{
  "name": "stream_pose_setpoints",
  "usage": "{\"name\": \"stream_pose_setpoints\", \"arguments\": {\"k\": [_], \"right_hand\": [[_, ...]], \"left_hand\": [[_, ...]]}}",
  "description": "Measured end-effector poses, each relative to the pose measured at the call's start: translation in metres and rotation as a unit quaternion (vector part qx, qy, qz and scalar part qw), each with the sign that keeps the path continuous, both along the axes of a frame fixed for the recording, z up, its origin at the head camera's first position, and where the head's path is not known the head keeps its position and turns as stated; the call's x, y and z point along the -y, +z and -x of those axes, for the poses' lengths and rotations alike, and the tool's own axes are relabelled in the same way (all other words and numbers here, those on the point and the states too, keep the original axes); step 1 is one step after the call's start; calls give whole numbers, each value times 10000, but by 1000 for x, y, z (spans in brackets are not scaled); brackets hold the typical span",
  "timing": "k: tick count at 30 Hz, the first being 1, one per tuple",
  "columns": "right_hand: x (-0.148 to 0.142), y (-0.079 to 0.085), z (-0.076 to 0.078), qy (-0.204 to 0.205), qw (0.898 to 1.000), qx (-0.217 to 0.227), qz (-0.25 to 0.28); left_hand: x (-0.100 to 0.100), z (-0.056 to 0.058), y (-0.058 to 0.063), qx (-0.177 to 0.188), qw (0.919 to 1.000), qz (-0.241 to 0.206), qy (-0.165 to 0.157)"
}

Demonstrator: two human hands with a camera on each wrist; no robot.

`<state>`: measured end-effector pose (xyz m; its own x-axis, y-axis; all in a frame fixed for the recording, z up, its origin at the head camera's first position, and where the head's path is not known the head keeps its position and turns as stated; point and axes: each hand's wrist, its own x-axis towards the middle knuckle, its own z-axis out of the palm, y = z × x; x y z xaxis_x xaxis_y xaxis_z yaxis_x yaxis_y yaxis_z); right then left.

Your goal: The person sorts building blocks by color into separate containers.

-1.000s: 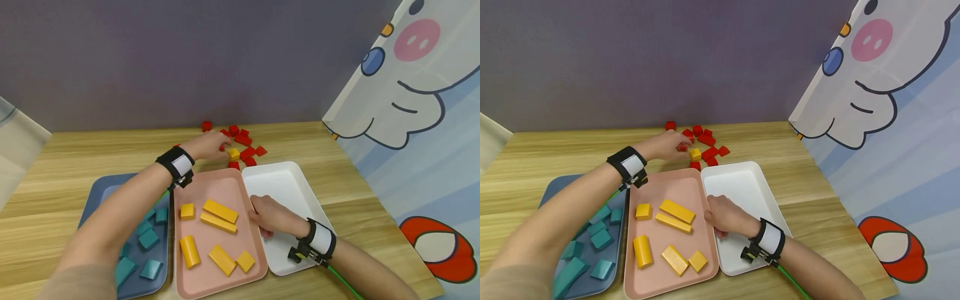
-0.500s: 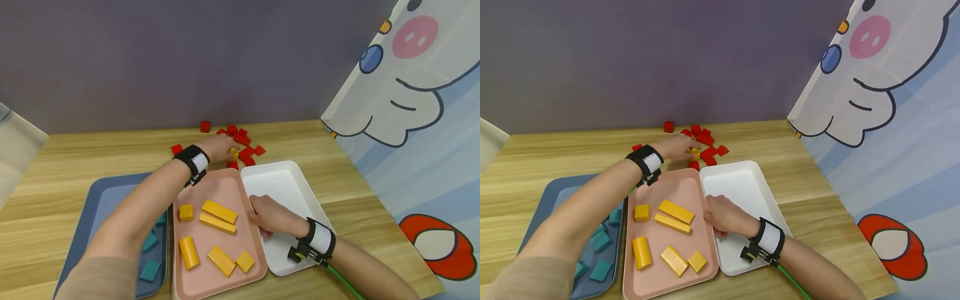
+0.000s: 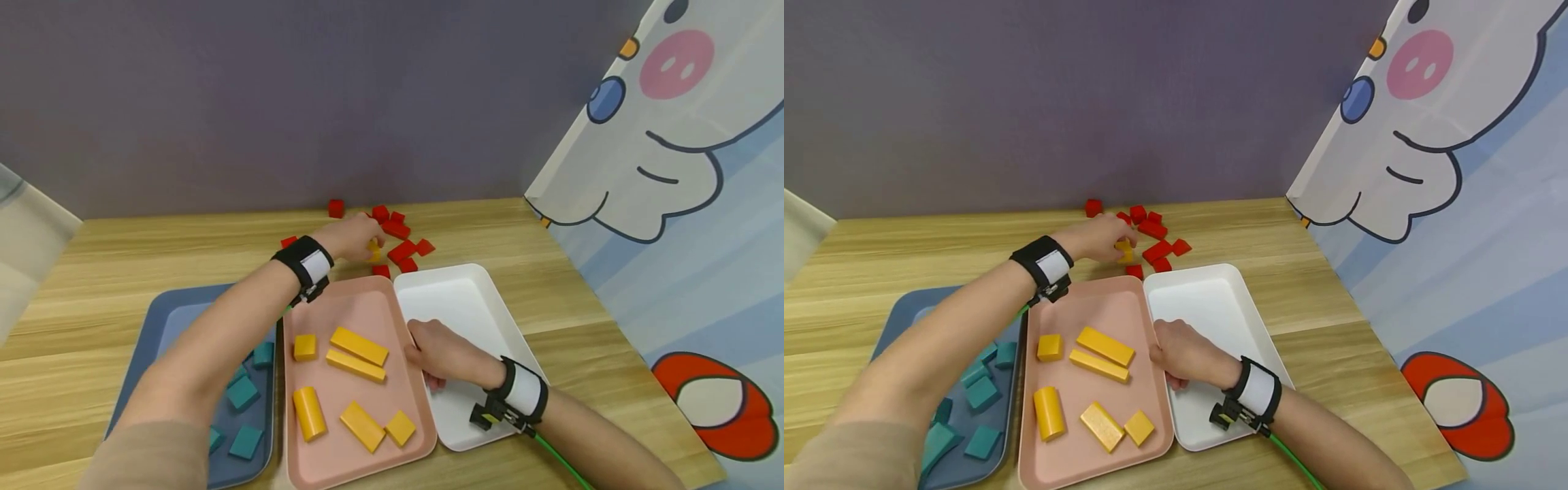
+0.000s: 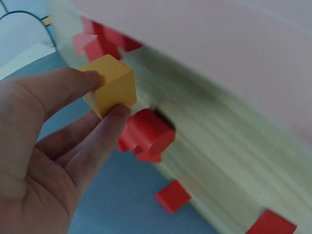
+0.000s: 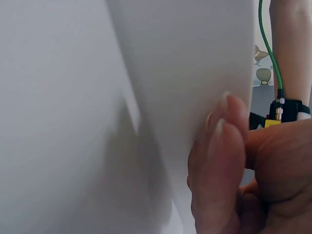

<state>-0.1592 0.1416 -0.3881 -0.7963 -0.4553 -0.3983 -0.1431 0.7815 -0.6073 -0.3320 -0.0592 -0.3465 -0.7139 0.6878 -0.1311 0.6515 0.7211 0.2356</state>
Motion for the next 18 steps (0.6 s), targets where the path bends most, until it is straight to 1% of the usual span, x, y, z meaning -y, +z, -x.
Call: {"name": "stream_pose_setpoints", "arguments": {"k": [3,6,9,11,15,17,18], "right_hand": [[0,-1,0,3,10000,7,25],[-1,-1,0,-5,10000,22,18],[-1,-1,0,-24,10000,51,-1],[-2,0,0,-22,10000,42,-10],[-1,1,-1,0,10000,-32,25],[-1,1,0,35,9999,-90,55],[0,1,0,60,9999,-114,70]], "left_hand": [[8,-7,8,-223,9995,-192,-143],[14,-20,18,-455,9977,-384,-325],[19,-38,25,-634,9951,-486,-583],[20,-51,25,-680,9934,-484,-792],[20,-78,19,-683,9895,-370,-1221],[19,-91,15,-541,9879,-330,-1417],[19,-96,13,-529,9873,-267,-1475]]}}
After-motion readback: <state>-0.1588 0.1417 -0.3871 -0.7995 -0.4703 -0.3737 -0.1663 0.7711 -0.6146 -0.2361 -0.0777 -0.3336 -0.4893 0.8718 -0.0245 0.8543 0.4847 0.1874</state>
